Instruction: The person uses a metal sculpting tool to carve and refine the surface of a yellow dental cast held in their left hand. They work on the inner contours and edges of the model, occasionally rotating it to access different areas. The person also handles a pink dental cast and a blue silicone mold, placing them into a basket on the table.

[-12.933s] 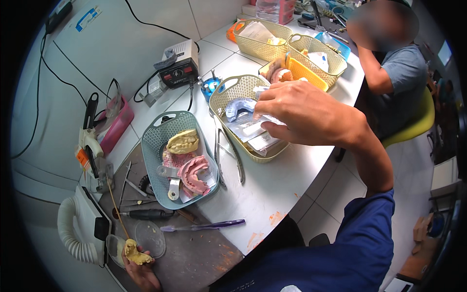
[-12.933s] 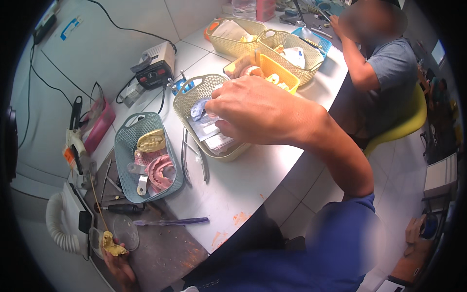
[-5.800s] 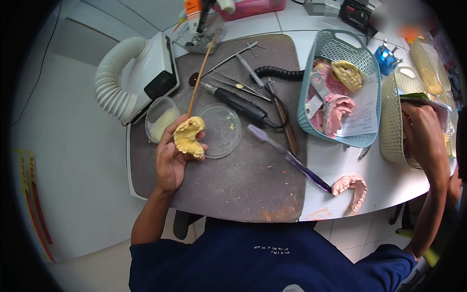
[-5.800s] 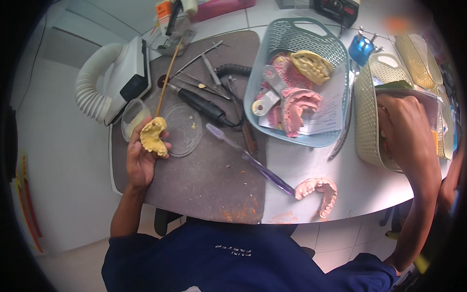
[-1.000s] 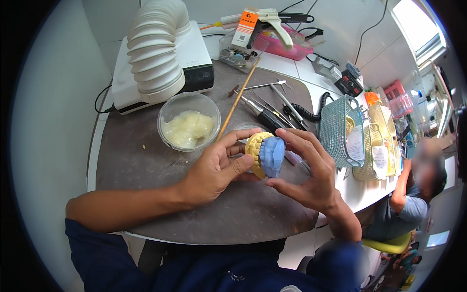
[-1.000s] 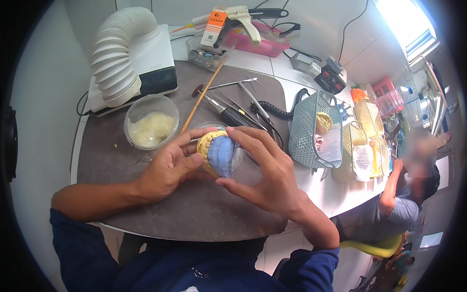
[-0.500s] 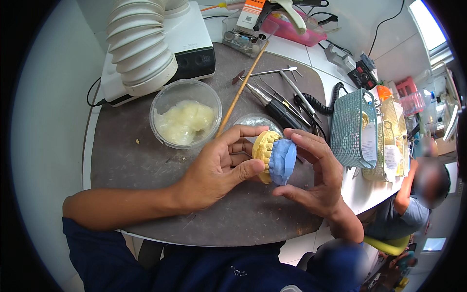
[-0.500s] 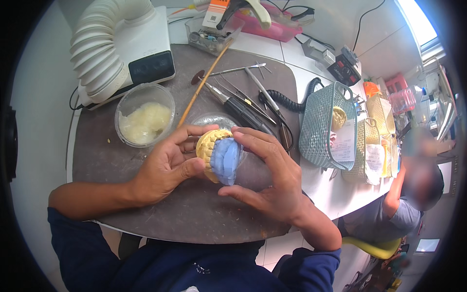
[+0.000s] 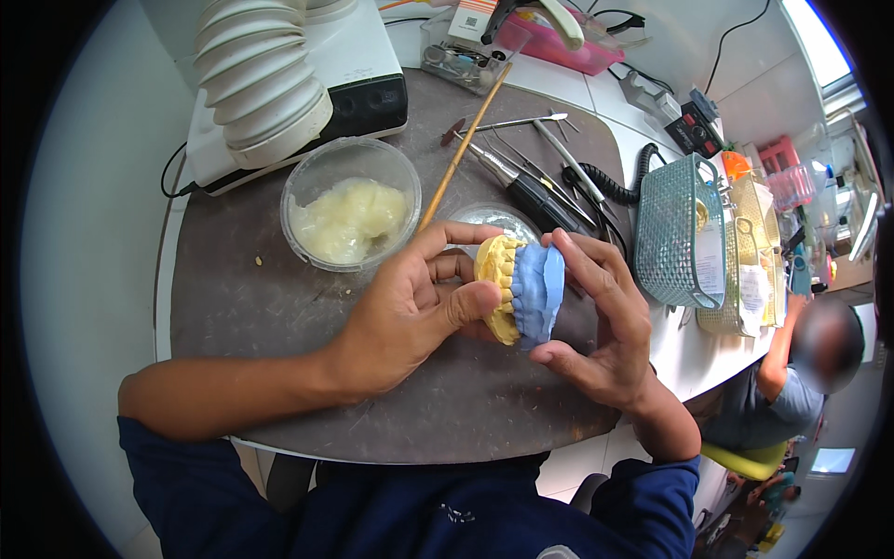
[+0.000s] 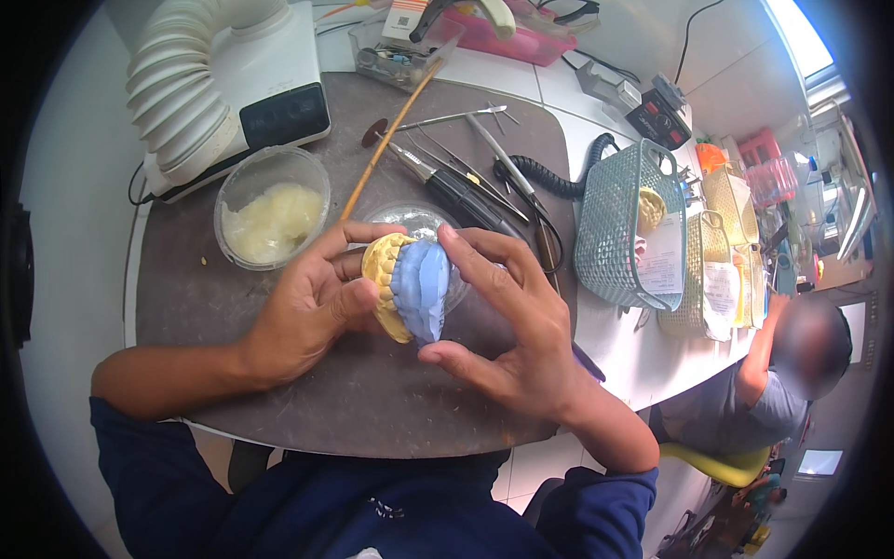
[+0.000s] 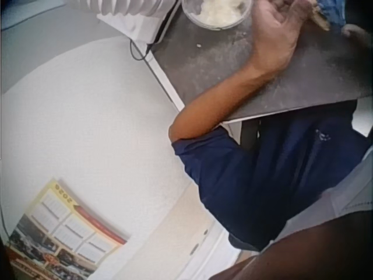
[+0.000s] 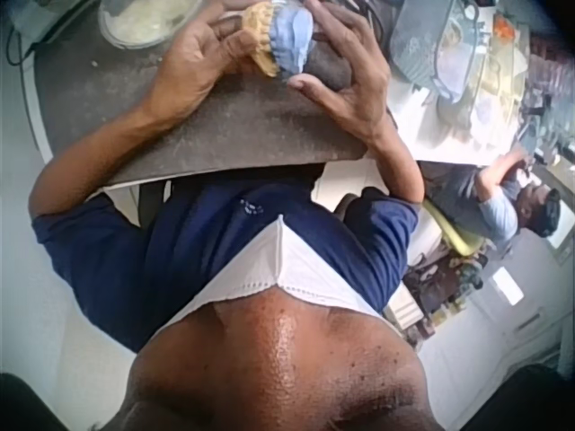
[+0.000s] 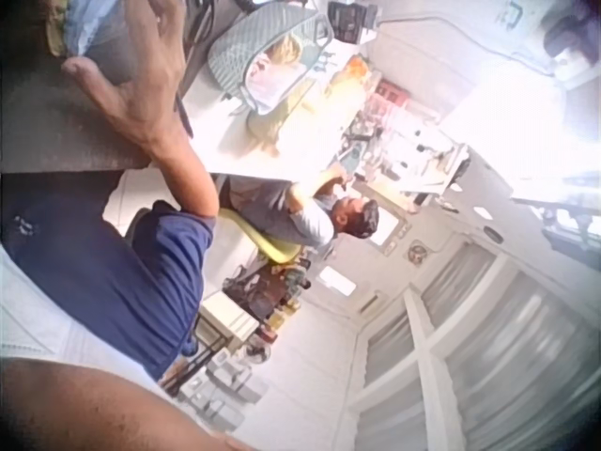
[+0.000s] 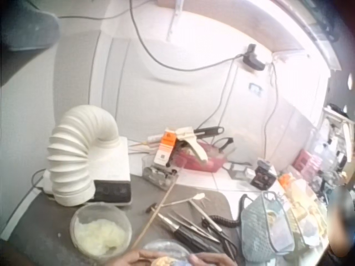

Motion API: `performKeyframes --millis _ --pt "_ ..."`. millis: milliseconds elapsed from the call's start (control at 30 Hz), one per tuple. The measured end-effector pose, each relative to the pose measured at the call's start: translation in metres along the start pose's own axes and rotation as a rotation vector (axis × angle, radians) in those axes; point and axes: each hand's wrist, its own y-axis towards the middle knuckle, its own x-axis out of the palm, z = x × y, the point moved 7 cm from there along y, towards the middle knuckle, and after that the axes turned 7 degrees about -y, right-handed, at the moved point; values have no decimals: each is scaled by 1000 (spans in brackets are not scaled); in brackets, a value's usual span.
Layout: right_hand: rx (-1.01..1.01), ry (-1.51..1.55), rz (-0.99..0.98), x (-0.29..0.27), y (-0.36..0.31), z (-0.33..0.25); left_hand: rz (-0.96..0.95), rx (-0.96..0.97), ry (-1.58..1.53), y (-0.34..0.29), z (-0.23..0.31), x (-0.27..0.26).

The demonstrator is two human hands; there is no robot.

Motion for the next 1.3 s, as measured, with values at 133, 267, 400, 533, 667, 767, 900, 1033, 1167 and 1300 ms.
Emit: performKeyframes --millis 133,267,400,533,667,767,900,1033,1167,1300 --pt "-62 6 98 1 -6 0 70 107 226 -6 12 0" --pt "-184 -239 55 -2 -13 -8 37 245 358 -13 25 10" --pt "-240 -220 76 2 -14 -10 66 196 349 -12 21 9" --pt "-277 -201 100 2 -14 -13 80 293 489 -13 21 8" --pt "-282 -144 143 -1 -15 -15 55 368 551 -17 23 14" --pt "-304 -170 182 -3 -17 -16 9 395 637 -20 28 18" --pt "-290 -159 199 -3 -17 -16 -10 428 619 -22 27 19" --pt "-265 -138 213 -5 -14 -17 -9 414 551 -22 24 17" --pt "-249 -125 201 -6 -15 -17 -7 399 513 -20 22 16" --pt "-251 -126 160 -5 -17 -13 -11 382 471 -19 20 15"
